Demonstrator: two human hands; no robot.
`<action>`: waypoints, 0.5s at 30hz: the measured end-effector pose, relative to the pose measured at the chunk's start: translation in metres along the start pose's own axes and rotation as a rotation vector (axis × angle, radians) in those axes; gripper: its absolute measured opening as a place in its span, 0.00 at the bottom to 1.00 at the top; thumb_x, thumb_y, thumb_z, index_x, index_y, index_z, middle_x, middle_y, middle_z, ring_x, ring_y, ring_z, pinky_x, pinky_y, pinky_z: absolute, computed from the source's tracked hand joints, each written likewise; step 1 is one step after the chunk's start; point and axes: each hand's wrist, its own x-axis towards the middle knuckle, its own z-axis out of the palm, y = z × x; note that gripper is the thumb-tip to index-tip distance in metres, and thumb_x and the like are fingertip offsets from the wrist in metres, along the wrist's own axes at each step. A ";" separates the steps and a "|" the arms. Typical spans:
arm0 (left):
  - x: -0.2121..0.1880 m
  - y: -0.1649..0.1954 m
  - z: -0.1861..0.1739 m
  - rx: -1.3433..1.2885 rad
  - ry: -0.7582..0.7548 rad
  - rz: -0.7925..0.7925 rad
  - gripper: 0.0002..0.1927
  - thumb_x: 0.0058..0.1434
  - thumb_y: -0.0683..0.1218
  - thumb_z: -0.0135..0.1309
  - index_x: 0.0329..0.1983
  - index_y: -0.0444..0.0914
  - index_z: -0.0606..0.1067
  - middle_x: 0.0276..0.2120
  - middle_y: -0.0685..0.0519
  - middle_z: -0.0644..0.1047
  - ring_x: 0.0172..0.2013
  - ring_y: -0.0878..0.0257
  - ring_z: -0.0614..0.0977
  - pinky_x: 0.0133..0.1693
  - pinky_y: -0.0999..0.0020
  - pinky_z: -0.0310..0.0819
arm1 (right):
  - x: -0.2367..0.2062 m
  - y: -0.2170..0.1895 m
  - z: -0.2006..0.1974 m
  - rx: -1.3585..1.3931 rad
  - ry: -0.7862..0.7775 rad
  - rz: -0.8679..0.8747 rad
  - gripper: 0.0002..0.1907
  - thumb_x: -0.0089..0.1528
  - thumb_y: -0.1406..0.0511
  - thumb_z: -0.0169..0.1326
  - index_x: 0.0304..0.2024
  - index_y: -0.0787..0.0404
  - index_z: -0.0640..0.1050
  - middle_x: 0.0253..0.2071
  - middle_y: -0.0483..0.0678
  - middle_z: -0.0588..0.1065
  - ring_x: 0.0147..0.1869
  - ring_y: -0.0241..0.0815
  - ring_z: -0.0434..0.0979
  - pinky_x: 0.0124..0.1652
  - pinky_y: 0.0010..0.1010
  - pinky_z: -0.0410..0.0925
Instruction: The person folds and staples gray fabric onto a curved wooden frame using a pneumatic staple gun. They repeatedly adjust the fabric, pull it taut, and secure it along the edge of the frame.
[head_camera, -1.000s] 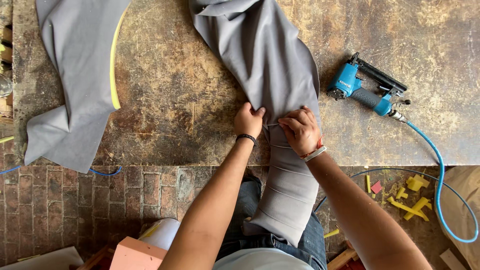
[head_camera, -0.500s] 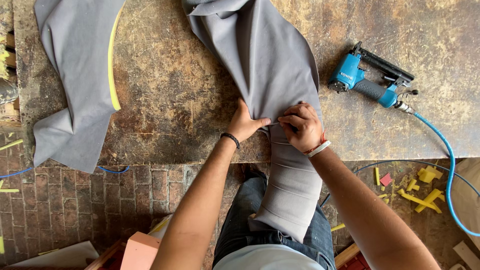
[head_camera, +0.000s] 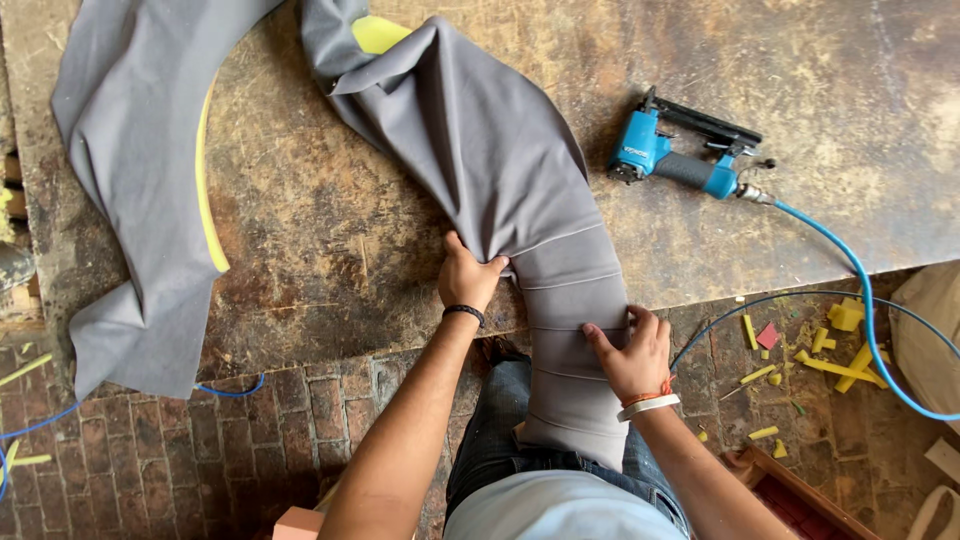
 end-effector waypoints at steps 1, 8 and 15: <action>0.002 0.001 0.002 -0.015 0.014 -0.034 0.37 0.48 0.51 0.72 0.54 0.32 0.66 0.42 0.38 0.81 0.41 0.43 0.84 0.43 0.53 0.80 | 0.001 0.008 0.001 0.051 -0.101 0.147 0.45 0.54 0.41 0.63 0.59 0.66 0.70 0.53 0.64 0.73 0.58 0.60 0.73 0.58 0.43 0.66; 0.030 -0.001 0.016 -0.482 -0.194 -0.053 0.11 0.57 0.45 0.64 0.38 0.33 0.82 0.33 0.47 0.83 0.34 0.55 0.83 0.37 0.63 0.75 | 0.021 0.010 -0.010 0.290 -0.229 0.448 0.42 0.63 0.38 0.49 0.47 0.73 0.78 0.46 0.67 0.80 0.53 0.62 0.78 0.55 0.43 0.67; 0.045 0.001 0.007 -1.132 -0.073 -0.032 0.05 0.67 0.41 0.54 0.42 0.34 0.78 0.36 0.57 0.81 0.35 0.70 0.78 0.40 0.73 0.73 | 0.026 -0.039 -0.012 0.843 -0.527 0.699 0.45 0.63 0.38 0.45 0.69 0.65 0.67 0.63 0.51 0.72 0.65 0.46 0.73 0.63 0.34 0.62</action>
